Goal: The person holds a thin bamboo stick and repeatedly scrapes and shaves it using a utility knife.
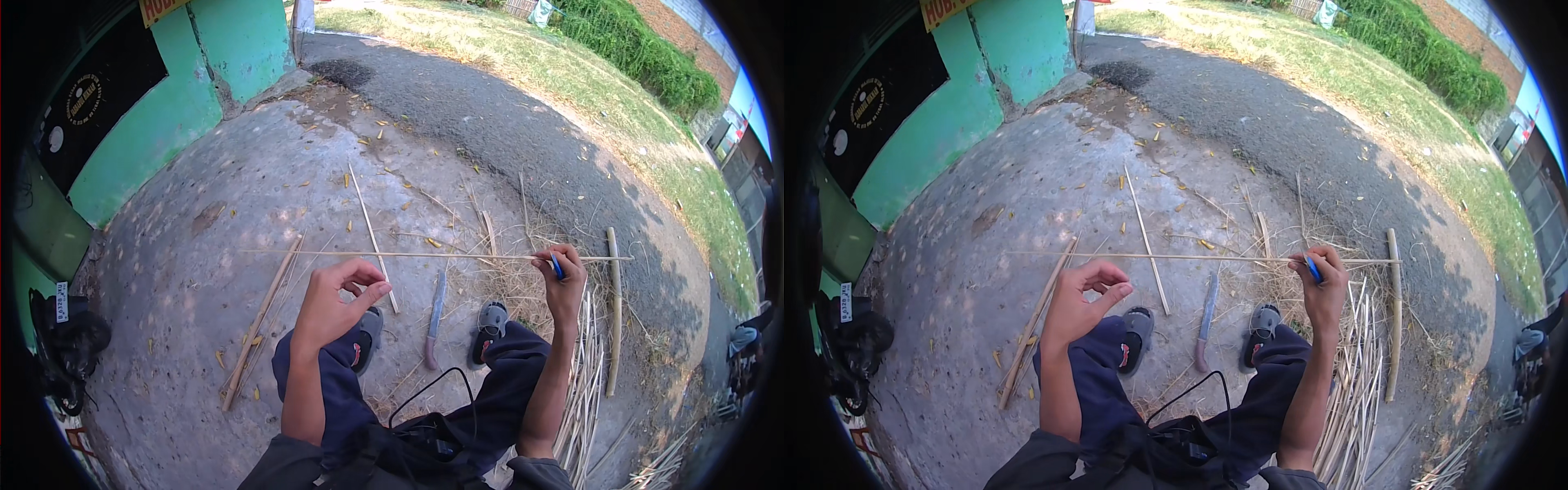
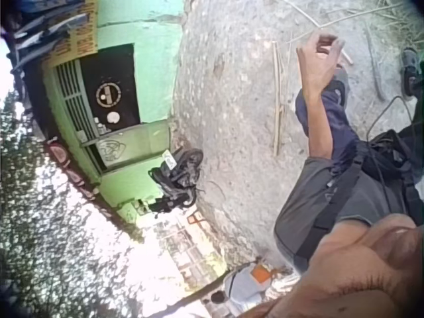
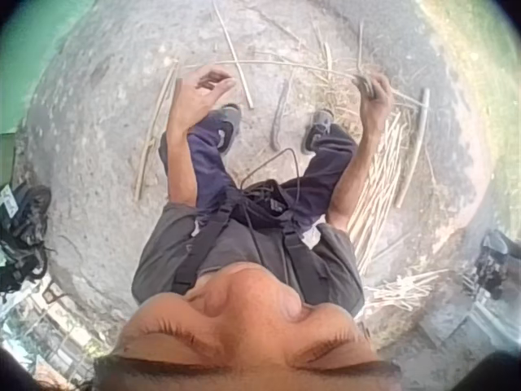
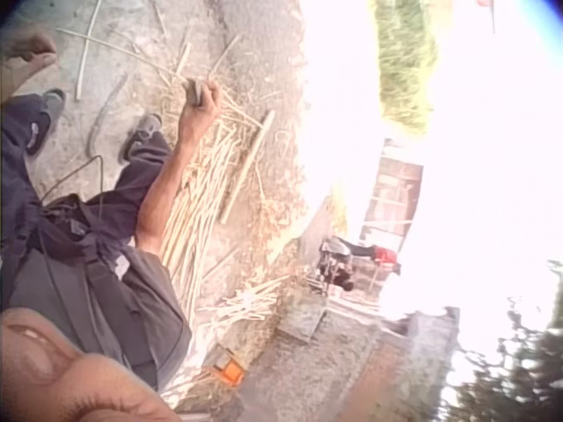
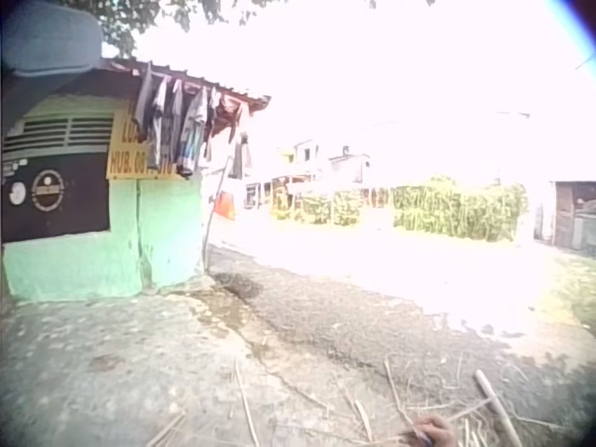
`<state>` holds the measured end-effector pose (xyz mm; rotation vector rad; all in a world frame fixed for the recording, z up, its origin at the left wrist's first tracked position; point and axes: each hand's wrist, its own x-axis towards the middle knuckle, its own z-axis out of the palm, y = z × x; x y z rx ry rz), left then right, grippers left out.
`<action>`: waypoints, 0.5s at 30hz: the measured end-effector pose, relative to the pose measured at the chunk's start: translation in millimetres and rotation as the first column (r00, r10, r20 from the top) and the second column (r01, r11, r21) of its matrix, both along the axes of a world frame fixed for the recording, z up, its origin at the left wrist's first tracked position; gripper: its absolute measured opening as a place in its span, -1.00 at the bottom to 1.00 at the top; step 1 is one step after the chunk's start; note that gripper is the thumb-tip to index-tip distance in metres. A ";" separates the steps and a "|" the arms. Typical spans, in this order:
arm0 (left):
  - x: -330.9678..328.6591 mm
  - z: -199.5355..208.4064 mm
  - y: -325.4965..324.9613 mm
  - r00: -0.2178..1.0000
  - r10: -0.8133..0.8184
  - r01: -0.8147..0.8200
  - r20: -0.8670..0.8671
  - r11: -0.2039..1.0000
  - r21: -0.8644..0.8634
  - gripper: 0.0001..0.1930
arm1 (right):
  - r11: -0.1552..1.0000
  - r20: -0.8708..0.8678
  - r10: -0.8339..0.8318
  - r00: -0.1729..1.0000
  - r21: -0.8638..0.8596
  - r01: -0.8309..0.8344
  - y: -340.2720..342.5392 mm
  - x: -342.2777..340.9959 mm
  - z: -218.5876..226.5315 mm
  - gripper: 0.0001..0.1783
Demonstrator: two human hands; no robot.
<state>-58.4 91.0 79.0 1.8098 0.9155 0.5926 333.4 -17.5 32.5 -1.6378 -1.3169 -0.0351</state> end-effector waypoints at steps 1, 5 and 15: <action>-1.3 1.2 2.0 0.983 0.173 -0.182 0.062 0.964 0.192 -0.63 | 1.000 -0.019 0.005 1.000 -0.019 -0.005 -1.1 3.4 -0.7 -0.81; -12.4 -14.0 13.2 0.955 0.293 -0.212 -0.045 0.782 0.586 -0.50 | 0.997 -0.029 0.049 0.998 -0.059 -0.051 -3.1 8.0 1.9 -0.82; -9.6 -34.4 10.9 0.958 0.230 -0.125 -0.172 0.874 0.469 -0.76 | 0.921 0.066 -0.256 0.964 0.320 0.223 5.6 -12.6 5.3 -0.66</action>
